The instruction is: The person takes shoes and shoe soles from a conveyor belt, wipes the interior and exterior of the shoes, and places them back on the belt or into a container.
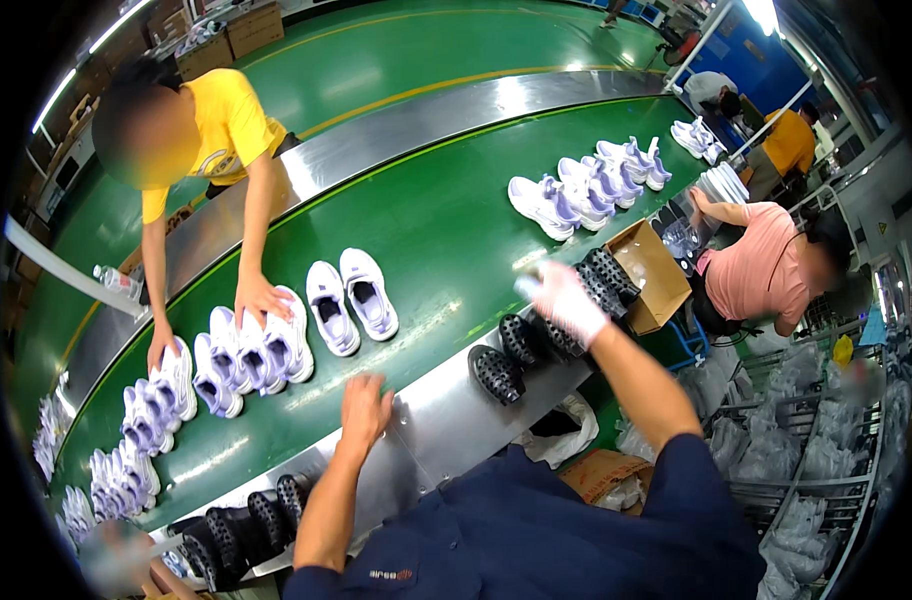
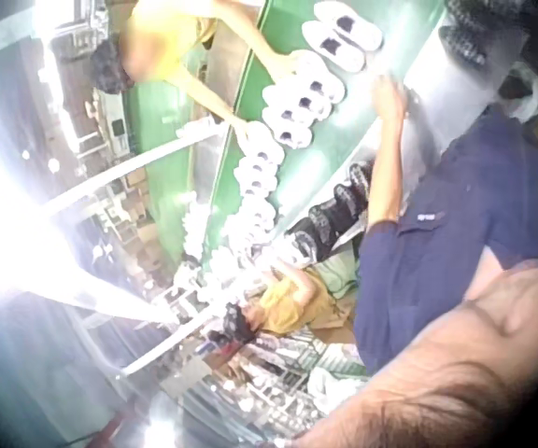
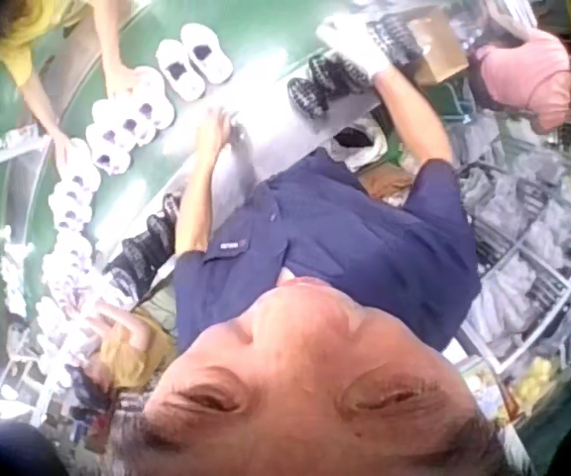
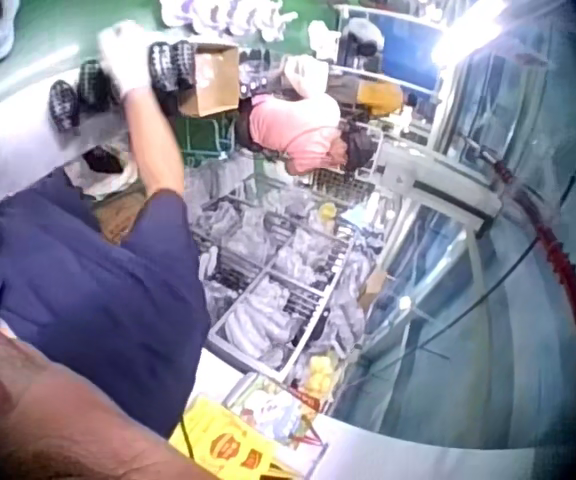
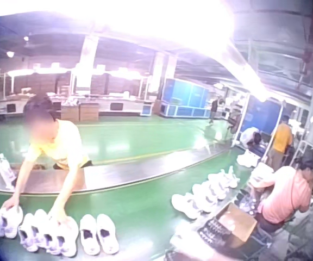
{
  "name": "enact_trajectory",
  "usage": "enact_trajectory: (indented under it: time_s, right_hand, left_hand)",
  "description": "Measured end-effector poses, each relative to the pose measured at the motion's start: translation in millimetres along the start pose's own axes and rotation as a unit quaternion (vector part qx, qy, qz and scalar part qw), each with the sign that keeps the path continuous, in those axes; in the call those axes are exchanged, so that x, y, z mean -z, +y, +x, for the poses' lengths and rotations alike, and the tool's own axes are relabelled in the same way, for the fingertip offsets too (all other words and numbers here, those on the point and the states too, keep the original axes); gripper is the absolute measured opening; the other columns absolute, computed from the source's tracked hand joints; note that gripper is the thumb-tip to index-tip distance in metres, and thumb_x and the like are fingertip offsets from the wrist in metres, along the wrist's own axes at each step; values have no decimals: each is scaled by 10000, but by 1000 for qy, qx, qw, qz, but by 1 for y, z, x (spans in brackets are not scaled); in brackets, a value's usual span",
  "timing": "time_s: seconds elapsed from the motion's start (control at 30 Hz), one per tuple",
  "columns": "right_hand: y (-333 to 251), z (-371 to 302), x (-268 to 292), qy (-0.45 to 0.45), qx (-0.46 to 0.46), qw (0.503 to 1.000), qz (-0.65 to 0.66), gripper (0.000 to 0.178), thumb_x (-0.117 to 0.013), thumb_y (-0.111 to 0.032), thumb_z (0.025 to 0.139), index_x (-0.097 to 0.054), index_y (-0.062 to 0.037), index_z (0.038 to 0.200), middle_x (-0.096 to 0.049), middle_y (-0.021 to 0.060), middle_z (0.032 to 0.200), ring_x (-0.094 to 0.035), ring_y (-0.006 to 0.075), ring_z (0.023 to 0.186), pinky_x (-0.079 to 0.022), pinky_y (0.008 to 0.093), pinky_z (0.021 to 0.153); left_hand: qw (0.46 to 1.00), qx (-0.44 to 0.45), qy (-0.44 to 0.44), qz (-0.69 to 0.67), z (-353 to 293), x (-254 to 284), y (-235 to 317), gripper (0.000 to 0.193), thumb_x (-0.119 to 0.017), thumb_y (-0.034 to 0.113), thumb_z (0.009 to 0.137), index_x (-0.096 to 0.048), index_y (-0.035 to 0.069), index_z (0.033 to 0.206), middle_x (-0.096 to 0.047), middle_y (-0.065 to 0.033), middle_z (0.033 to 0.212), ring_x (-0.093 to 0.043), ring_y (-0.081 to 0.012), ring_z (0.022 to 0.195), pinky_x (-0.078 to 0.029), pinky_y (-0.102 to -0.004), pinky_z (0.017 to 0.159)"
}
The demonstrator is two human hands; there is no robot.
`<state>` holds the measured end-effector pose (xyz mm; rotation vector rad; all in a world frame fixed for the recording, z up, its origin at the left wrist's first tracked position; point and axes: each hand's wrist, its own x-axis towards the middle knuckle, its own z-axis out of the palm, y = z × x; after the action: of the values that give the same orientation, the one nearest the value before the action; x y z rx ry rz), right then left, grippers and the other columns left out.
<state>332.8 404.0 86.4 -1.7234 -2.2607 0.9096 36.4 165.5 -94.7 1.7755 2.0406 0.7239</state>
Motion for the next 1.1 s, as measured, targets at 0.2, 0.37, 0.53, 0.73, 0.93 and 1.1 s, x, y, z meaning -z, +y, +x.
enact_trajectory:
  time_s: [0.2, 0.37, 0.53, 0.73, 0.93, 1.1]
  right_hand:
    - [197, 211, 56, 16, -124, 940, -318, 328, -549, -200, 905, -741, 23, 1050, -715, 250, 1119, -702, 352, 1083, -541, 409, 921]
    - [283, 276, 52, 175, -286, 932, -138, 305, -583, -184, 900, -726, -29, 1121, -684, 244, 1219, -659, 390, 1162, -533, 416, 964]
    - [273, 291, 56, 190, -275, 931, -150, 341, -628, -222, 836, -714, -14, 1093, -693, 272, 1179, -665, 408, 1148, -519, 423, 983]
    - [304, 344, 58, 129, -244, 944, -180, 328, -607, -198, 847, -719, -22, 1101, -687, 249, 1211, -636, 421, 1188, -519, 420, 985]
    - [286, 378, 48, -78, -186, 936, -287, 346, -629, -192, 839, -731, -10, 1115, -700, 224, 1199, -672, 350, 1156, -540, 425, 962]
    - [177, 327, 38, -90, -177, 940, -279, 403, -637, -232, 813, -737, -93, 1178, -685, 138, 1291, -654, 299, 1209, -527, 406, 1019]
  left_hand:
    - [986, 161, 32, -40, -111, 12, -5, 186, -698, 130, 878, -712, -4, 1007, -703, -207, 954, -667, -392, 904, -526, -461, 830]
    - [939, 332, 46, -76, -184, 16, 10, 167, -660, 108, 904, -717, -30, 980, -705, -214, 891, -693, -358, 810, -551, -421, 744]
    - [879, 474, -26, -44, -269, -3, 5, 172, -659, 106, 880, -722, -35, 956, -712, -165, 803, -697, -255, 749, -557, -370, 698]
    - [833, 530, -151, -50, -219, 20, 43, 381, -610, 342, 965, -714, 11, 1122, -712, -276, 1029, -698, -396, 990, -517, -453, 889]
    - [846, 506, -151, -69, -204, 12, 35, 350, -598, 303, 966, -712, 11, 1122, -728, -236, 980, -702, -373, 933, -524, -435, 870]
    - [876, 475, -66, -60, -183, 20, 47, 330, -604, 256, 974, -704, -6, 1147, -734, -203, 1067, -698, -336, 982, -523, -411, 902]
